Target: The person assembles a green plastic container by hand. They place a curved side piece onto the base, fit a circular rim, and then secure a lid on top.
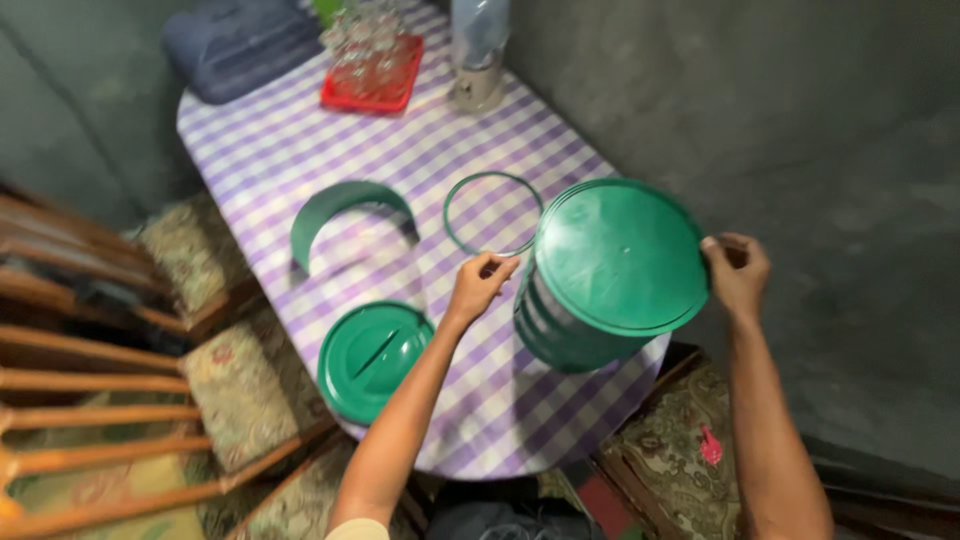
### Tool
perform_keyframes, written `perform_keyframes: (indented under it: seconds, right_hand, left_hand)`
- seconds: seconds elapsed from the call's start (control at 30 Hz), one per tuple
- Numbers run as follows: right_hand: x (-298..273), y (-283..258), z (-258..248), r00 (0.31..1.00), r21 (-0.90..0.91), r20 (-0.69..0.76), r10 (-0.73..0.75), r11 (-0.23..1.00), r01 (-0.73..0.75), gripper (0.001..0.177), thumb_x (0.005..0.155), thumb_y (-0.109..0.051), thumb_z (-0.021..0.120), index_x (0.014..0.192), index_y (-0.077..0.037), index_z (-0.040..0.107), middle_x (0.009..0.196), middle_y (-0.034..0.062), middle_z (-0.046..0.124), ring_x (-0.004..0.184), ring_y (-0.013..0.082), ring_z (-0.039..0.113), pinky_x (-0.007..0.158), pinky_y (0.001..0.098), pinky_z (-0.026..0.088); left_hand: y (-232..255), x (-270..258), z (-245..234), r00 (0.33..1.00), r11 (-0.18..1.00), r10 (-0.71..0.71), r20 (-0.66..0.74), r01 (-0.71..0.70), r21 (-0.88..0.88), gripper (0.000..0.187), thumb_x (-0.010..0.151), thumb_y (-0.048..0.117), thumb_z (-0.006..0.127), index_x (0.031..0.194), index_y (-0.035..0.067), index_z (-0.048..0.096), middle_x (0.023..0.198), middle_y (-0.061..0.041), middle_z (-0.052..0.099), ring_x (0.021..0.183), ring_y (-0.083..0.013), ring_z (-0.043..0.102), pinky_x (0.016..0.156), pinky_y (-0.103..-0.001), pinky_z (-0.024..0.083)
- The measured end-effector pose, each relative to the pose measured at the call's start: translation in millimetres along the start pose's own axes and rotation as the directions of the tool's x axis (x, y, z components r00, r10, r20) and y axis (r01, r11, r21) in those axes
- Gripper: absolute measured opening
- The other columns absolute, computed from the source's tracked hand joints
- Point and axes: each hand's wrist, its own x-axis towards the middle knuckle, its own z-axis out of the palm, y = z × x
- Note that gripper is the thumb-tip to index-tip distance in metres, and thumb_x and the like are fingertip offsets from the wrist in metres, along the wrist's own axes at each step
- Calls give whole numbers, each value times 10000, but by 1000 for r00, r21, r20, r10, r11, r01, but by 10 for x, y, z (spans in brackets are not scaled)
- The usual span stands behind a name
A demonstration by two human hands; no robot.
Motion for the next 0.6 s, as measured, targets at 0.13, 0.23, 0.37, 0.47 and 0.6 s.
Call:
perform_keyframes:
  seconds: [0.13, 0.23, 0.37, 0.47, 0.6]
  right_hand:
    - [-327, -805, 169, 938, -257, -95, -334, 918, 301, 232, 966, -149, 823, 1103, 2, 711, 1140, 176, 659, 1030, 276, 643, 871, 381, 537]
    - [-672, -1453, 390, 822, -197, -98, -561, 821, 537, 115, 1008, -70, 776, 1040, -10, 683, 1180, 179, 660, 1100, 292, 655, 930, 381, 547]
    - [-1205, -1975, 828, 719, 14, 8, -695, 719, 695, 72, 962, -19, 701, 984, -14, 633, 1035, 136, 669, 988, 297, 669, 844, 370, 536]
    - [-1798, -2011, 1320, 723, 203, 208, -659, 752, 627, 44, 936, -28, 662, 950, -70, 661, 890, 61, 700, 801, 220, 677, 744, 356, 548]
    - [-2490, -1701, 2040, 614, 329, 633, -472, 882, 338, 219, 850, -128, 760, 1031, -29, 687, 982, 121, 704, 775, 245, 699, 652, 347, 585]
  left_hand:
    - [-410, -465, -528, 987, 912, 66, -144, -1, 411, 387, 941, 279, 782, 721, -14, 657, 598, -90, 605, 561, -165, 525, 546, -321, 438]
    - [-698, -803, -918, 964, 918, 30, -265, 78, 389, 255, 927, 233, 755, 809, 11, 712, 668, -109, 695, 587, -170, 654, 590, -325, 517]
    - [-1065, -1249, -1318, 915, 929, 47, -401, 108, 353, 257, 847, 189, 753, 1057, 43, 730, 887, -120, 759, 780, -210, 750, 699, -344, 586]
    - [-1334, -1478, -1551, 870, 892, 45, -491, 186, 411, 325, 829, 163, 766, 1120, 31, 712, 995, -155, 759, 920, -273, 750, 831, -382, 585]
    - [-1607, -1623, -1821, 841, 823, 27, -541, 289, 489, 371, 810, 147, 777, 1151, 23, 699, 1106, -203, 724, 1034, -348, 696, 920, -434, 546]
